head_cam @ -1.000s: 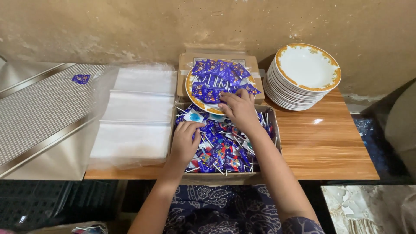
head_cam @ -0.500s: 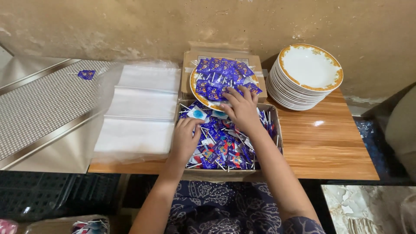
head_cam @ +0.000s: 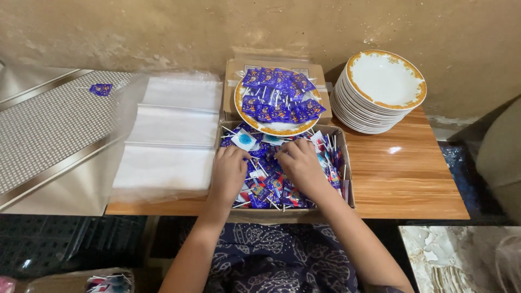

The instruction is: Arranging small blue food packets from a plate into a cardboard box on a wooden table.

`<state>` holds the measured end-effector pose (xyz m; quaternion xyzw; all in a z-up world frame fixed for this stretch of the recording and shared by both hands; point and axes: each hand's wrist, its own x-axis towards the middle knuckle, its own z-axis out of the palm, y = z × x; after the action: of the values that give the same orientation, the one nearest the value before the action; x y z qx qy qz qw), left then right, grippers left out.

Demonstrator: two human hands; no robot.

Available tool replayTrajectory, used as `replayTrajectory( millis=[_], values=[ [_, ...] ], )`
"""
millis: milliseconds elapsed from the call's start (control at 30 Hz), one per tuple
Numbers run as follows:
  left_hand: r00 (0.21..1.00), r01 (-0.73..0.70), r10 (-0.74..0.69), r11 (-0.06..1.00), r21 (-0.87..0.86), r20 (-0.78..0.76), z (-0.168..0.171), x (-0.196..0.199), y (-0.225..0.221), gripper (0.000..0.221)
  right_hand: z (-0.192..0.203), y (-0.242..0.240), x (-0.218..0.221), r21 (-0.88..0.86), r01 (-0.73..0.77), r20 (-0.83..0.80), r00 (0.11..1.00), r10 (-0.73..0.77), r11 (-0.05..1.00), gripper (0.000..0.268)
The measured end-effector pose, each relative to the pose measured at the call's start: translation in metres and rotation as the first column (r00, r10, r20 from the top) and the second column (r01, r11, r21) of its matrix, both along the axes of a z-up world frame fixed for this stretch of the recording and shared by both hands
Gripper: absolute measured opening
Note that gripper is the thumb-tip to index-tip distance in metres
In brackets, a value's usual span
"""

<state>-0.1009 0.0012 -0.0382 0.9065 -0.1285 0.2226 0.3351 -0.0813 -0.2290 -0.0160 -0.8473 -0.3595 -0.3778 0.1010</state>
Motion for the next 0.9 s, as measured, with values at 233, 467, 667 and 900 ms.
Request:
replayTrajectory(
  millis=[233,467,667,900],
  values=[
    [0.988,0.143,-0.155,0.948,0.283,0.023,-0.026,0.011,-0.006,0.030,-0.024,0.017,0.015,-0.229,-0.024,-0.024,1.000,0.019,0.973,0.008],
    [0.990,0.060,-0.091,0.964,0.259,0.108,-0.032,0.015,-0.005,0.035,-0.007,0.021,0.006,-0.237,0.005,-0.015,1.000,-0.009,0.971,0.014],
    [0.964,0.093,-0.062,0.990,-0.109,0.258,0.000,0.008,0.004,0.023,-0.014,0.021,0.013,-0.246,-0.064,-0.051,0.997,0.053,0.967,0.012],
    [0.984,0.110,-0.069,0.961,-0.254,0.165,0.014,-0.002,0.001,0.023,-0.020,0.026,0.007,-0.202,-0.096,-0.134,0.988,0.070,0.975,0.020]
  ],
)
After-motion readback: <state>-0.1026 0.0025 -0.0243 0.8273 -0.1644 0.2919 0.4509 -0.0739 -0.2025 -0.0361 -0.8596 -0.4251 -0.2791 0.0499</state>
